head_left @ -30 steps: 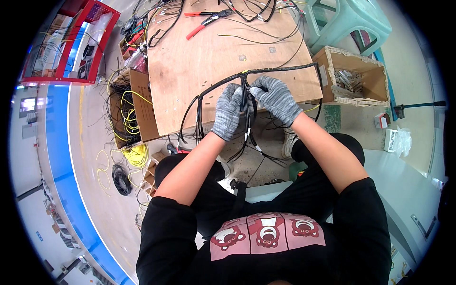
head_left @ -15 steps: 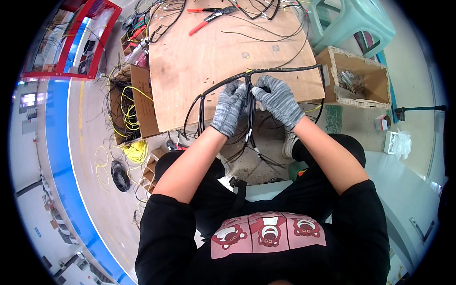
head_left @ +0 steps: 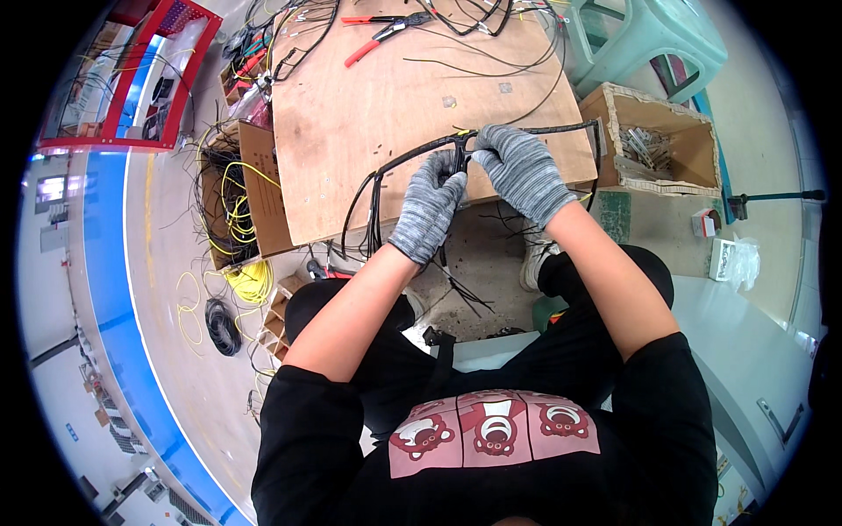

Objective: The person sits at a workbench and assembles wire harnesses by stripping wire ends, twisting wires together, and securing them with zip ties. They handle multiple black and yellow wires, use pliers and a zip tie gun, and organize the finished bundles on the table.

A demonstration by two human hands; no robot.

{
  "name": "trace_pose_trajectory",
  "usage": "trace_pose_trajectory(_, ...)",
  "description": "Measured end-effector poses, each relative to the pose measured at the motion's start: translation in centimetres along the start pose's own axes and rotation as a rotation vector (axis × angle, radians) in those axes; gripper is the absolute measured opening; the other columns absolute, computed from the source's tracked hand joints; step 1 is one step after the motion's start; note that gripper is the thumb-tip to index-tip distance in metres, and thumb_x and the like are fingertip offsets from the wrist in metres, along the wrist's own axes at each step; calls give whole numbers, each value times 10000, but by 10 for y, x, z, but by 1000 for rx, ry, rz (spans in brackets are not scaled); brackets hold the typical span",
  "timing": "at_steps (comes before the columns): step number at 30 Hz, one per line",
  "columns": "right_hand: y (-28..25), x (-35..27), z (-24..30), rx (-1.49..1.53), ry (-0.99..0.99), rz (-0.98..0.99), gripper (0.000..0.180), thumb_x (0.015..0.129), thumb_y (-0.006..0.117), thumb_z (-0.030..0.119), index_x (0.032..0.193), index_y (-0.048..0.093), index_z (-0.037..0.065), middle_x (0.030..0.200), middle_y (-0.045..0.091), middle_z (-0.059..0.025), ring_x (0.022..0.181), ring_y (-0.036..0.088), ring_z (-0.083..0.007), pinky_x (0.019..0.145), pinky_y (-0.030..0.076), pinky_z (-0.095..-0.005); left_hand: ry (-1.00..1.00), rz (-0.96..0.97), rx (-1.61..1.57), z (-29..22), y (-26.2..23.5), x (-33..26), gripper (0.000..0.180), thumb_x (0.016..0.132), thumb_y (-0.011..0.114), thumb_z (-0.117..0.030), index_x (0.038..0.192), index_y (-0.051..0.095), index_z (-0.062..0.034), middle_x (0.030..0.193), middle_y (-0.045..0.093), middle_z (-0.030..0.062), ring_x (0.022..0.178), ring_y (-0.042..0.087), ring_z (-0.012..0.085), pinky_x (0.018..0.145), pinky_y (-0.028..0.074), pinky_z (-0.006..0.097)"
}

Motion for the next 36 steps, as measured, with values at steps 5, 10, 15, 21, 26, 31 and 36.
trace_pose_trajectory(5,-1,-2,-5,2,-15,-89,146,817,600,104,927,616,9,863,639,-137,809,609,-305,754,484,-353,-120,152,-279,8,6,1,228,900,508,-73,1116,527,-3,802,520,-23,656,468,53,600,425,179)
trace_pose_trajectory(10,14,-12,-9,206,4,-147,149,809,593,99,928,620,12,880,613,-144,837,592,-297,779,474,-358,-82,264,-290,7,11,-2,187,921,475,-86,1077,542,-8,750,508,-25,641,466,63,576,405,187)
trace_pose_trajectory(15,31,-18,-22,455,167,-30,148,808,619,67,927,605,-20,884,597,-116,817,579,-220,782,464,-299,-1,112,65,7,-5,2,211,936,496,-166,1090,531,-25,768,536,-12,655,482,59,579,423,183)
trace_pose_trajectory(21,31,-19,-18,457,166,-123,122,794,643,94,861,616,-4,814,611,-108,734,588,-218,702,478,-305,-138,78,236,14,-2,-6,322,940,474,-201,1161,440,31,949,578,133,831,567,204,717,460,304)
trace_pose_trajectory(26,38,-19,-27,629,325,-185,91,810,631,92,851,623,12,732,606,-59,648,544,-127,632,471,-272,264,-45,627,-16,9,-22,449,919,432,-164,1288,291,50,1061,540,328,1011,526,450,818,445,464)
trace_pose_trajectory(31,54,-25,-32,943,498,-150,121,841,605,114,855,631,-3,699,614,-36,595,536,-100,564,463,-245,222,-53,651,-5,18,-29,625,914,441,-168,1394,85,15,971,581,301,886,580,429,754,470,459)
trace_pose_trajectory(36,60,-46,-19,1072,555,-89,166,843,615,130,896,634,-26,733,625,-40,628,549,-96,573,469,-245,28,-66,778,-5,24,-49,684,897,456,-169,1423,46,-16,954,585,279,824,603,386,729,477,458)
Point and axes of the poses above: each hand's wrist, its own x-axis towards the middle knuckle, its own y-axis out of the palm, z = x × y, the point moved 9 cm from there along x, towards the middle knuckle
